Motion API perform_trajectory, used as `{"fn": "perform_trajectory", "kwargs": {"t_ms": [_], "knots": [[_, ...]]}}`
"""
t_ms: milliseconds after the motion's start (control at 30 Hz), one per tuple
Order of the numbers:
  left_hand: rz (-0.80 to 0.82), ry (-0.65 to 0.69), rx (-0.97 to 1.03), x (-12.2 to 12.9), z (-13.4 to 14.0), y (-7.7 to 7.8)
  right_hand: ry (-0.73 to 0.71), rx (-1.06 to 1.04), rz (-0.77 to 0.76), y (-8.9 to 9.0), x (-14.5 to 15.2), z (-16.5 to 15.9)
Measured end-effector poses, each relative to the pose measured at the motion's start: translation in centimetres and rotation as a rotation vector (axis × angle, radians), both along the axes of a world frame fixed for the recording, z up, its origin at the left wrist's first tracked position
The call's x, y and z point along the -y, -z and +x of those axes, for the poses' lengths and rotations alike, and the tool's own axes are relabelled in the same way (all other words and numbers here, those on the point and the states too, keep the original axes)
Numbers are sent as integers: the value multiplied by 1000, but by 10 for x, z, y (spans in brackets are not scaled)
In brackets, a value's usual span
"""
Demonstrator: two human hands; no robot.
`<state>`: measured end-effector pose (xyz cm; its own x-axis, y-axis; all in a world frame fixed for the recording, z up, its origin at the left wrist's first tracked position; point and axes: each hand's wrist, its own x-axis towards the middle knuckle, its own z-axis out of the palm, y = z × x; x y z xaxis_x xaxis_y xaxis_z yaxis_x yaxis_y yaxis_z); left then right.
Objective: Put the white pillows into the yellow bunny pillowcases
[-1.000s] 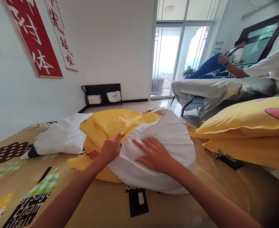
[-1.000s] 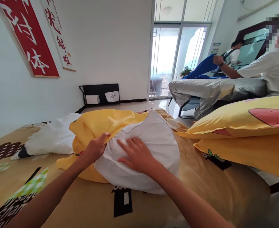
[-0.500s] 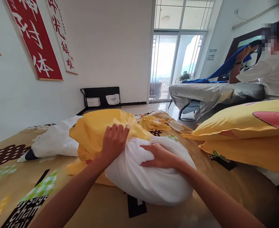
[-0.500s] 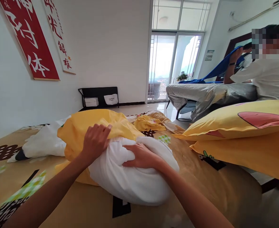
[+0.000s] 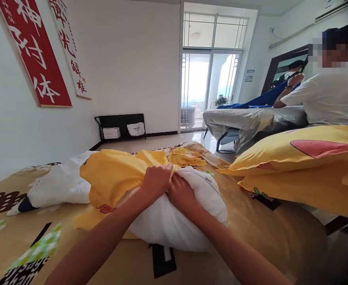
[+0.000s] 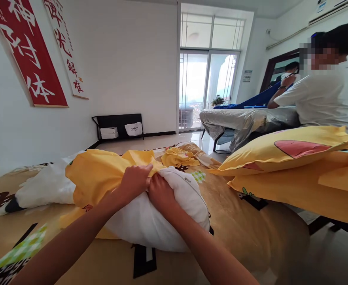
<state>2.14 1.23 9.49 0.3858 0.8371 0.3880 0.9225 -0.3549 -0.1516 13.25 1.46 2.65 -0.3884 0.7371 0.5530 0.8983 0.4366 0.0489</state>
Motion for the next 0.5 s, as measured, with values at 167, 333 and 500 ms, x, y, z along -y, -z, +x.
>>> {"fn": "perform_trajectory", "kwargs": {"t_ms": [167, 333, 500], "knots": [[-26, -88, 171, -8, -37, 19, -185, -135, 309, 4, 37, 53], [-22, -105, 312, -6, -54, 30, 92, -565, 81, 67, 59, 134], [-84, 5, 402, -15, -17, 19, 23, -663, -309, 119, 43, 120]]}}
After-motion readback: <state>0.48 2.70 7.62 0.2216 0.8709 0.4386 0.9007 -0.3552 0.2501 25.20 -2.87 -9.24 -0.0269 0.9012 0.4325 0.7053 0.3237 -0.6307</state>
